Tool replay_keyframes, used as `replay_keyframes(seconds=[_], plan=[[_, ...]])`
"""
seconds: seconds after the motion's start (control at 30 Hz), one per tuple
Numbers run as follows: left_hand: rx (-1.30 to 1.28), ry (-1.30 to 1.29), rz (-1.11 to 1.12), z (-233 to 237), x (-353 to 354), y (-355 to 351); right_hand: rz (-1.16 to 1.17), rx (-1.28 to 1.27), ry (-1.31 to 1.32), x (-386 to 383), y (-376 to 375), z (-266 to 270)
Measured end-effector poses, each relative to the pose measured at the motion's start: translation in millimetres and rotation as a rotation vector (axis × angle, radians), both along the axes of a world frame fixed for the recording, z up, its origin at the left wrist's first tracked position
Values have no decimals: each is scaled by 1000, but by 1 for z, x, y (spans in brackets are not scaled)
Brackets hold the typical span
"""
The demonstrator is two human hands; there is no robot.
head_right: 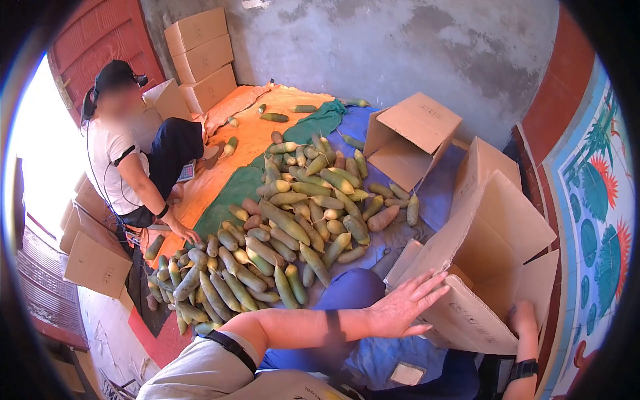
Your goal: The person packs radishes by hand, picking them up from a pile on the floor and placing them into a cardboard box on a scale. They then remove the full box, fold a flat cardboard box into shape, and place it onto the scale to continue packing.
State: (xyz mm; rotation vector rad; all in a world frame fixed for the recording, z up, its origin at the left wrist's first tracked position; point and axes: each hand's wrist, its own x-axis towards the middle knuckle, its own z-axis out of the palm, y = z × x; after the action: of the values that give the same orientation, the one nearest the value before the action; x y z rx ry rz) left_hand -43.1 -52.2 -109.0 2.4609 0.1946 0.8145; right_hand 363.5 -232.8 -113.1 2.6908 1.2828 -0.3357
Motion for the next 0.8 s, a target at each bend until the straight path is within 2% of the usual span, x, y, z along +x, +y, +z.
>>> replay_keyframes(seconds=[0.07, 0.2, 0.27, 0.4, 0.47, 0.57, 0.73, 0.8], plan=[[-20, -20, 9, -2, 0, -1, 21, 290, 150, -71, 28, 63], [5, -9, -8, -1, -2, -2, 61, 474, 53, -126, 36, 97], [6, -19, 11, 2, -5, 0, 101, 711, 134, -167, 35, 109], [-1, -72, 8, 1, -5, 0, 210, 687, 87, -216, 14, 106], [-6, -77, -1, 1, -6, -1, 279, 624, -65, -233, 4, 103], [-32, -102, 11, 3, -9, -2, 196, 576, -124, -242, -10, 96], [-88, -147, 71, 8, -18, -2, 231, 671, -329, -243, -34, 83], [-107, -168, 98, 9, -22, -1, 344, 759, -439, -248, -45, 78]])
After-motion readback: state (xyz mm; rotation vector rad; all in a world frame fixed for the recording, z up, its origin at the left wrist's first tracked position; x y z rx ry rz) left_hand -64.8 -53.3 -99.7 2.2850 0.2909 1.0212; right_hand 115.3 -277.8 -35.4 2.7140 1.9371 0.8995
